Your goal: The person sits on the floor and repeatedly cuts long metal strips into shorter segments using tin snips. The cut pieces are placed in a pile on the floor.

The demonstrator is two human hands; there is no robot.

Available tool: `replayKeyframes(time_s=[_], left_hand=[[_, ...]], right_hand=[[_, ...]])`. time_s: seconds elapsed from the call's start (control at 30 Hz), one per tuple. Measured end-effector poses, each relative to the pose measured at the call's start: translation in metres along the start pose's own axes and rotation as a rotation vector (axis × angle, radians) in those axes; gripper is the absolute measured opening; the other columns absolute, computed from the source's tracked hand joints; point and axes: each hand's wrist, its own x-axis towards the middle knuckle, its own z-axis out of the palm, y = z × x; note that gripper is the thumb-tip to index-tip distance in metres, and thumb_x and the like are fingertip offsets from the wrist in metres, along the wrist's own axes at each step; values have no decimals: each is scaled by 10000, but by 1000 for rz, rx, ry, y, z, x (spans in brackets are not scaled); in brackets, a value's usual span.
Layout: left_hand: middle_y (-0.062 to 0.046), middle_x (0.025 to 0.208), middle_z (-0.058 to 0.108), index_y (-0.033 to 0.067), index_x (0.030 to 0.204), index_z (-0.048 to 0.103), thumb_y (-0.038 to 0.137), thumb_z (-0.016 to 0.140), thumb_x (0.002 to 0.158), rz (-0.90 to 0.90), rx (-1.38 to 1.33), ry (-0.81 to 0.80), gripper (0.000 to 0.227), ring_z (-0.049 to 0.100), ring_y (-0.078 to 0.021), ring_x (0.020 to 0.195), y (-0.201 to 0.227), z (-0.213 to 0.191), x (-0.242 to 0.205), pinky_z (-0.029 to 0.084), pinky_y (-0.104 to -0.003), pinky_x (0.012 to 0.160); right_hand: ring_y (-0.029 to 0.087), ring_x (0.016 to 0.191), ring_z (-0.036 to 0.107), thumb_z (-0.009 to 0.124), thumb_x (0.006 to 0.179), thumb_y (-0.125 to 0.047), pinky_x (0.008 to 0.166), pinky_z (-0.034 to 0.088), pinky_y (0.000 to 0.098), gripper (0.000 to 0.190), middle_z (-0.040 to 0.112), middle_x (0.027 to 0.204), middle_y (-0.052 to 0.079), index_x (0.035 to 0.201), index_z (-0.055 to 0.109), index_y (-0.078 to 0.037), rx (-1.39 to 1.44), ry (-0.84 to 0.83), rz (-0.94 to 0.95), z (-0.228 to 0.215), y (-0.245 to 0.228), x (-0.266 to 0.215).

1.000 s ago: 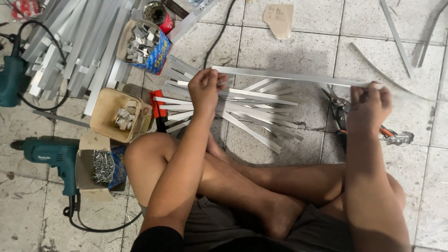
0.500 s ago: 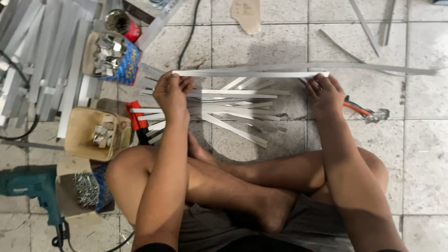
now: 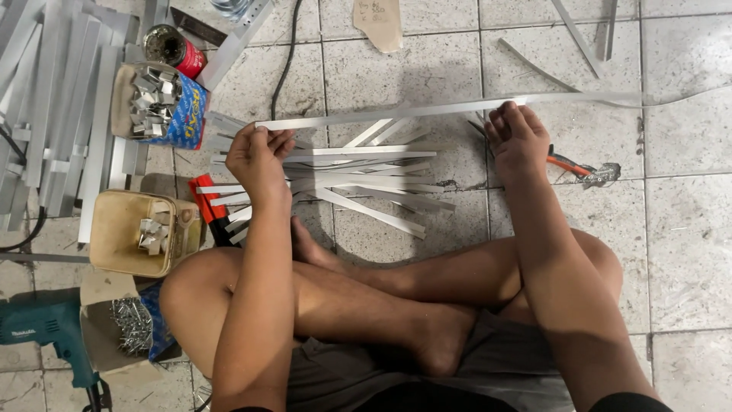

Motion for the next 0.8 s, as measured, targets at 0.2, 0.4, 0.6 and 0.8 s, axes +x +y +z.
replayKeyframes(time_s=[0.2, 0.4, 0.6, 0.8], left_hand=[[-133, 750, 691, 64, 910, 689, 86, 546, 952, 34, 27, -9, 150, 787, -259, 731, 2, 2, -3, 693, -345, 656], [-126, 768, 681, 58, 933, 687, 89, 542, 955, 17, -10, -20, 150, 785, -263, 766, 0, 1, -1, 690, -344, 705], [-127, 767, 675, 50, 933, 679, 78, 541, 953, 13, -16, -19, 142, 782, -268, 768, 1, 2, -2, 693, -343, 716], [-140, 765, 686, 47, 945, 679, 68, 543, 949, 8, -22, -15, 137, 784, -273, 761, 0, 0, -1, 702, -355, 708]], right_hand=[[182, 963, 742, 783, 943, -152, 908, 646, 380, 126, 726, 971, 10, 963, 659, -145, 8, 50, -3, 8, -6, -13], [208, 1045, 712, 761, 960, -163, 958, 623, 431, 129, 699, 1035, 29, 968, 635, -139, -24, 34, 25, 3, -5, -9], [215, 1067, 732, 712, 978, -115, 980, 615, 406, 97, 686, 1009, 31, 974, 615, -112, 50, 10, -29, 10, -6, -12], [244, 973, 789, 714, 955, -71, 909, 680, 373, 115, 708, 906, 48, 917, 607, -90, 149, 28, -59, 3, 0, 6]])
